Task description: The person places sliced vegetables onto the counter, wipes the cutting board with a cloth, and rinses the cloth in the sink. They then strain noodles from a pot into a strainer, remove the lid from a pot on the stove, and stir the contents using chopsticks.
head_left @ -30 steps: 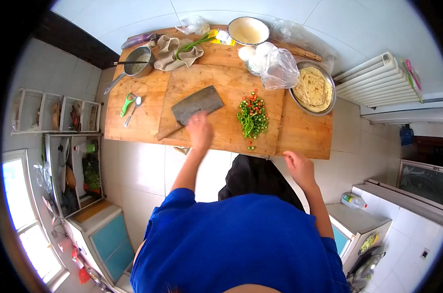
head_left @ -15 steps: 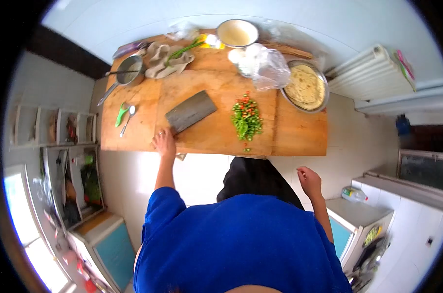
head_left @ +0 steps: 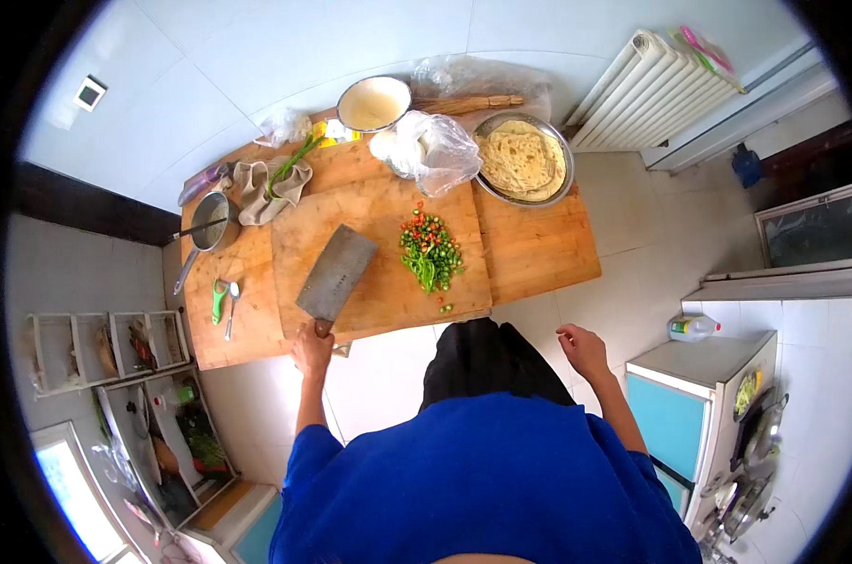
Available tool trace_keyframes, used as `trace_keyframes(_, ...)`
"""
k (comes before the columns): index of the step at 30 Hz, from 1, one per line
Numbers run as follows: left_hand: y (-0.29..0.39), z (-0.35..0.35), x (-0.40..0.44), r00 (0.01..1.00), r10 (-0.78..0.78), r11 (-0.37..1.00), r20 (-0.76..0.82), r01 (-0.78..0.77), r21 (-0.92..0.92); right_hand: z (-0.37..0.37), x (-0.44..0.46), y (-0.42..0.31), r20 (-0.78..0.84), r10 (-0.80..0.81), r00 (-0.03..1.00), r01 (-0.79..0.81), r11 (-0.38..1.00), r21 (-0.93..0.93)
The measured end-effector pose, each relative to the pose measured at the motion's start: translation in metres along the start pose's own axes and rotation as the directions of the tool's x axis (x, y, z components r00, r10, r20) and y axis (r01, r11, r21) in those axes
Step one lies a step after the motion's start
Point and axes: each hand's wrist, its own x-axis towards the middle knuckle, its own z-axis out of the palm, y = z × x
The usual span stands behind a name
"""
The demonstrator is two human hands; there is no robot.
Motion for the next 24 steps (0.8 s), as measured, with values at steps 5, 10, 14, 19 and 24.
trace_keyframes(5,0.035,-0.007,-0.036,0.986,0.156,0.985,-0.061,-0.16,-0.065,0.013,-0.019,0.019,-0.006,0.045,0.999,-0.045,0.998,0.044)
trace_keyframes(10,0.103,-0.014,-0.069,0.903,0.43,0.897,0.019,-0.425,-0.12,0.034,-0.066,0.066,-0.044,0.113,0.993,-0.106,0.983,0.149)
trace_keyframes(14,0.158,-0.003,-0.105,0.735,0.678,0.731,-0.006,-0.676,-0.097,0.055,-0.131,0.118,-0.062,0.28,0.958,-0.258,0.937,0.236)
trace_keyframes(19,0.217,0.037,-0.171,0.568,0.823,0.568,0.028,-0.821,-0.057,0.099,-0.245,0.189,-0.106,0.428,0.898,-0.327,0.809,0.488)
trace_keyframes(24,0.287,0.062,-0.272,0.329,0.944,0.324,0.043,-0.89,-0.321,0.077,-0.279,0.165,-0.011,0.358,0.934,-0.042,0.139,0.989)
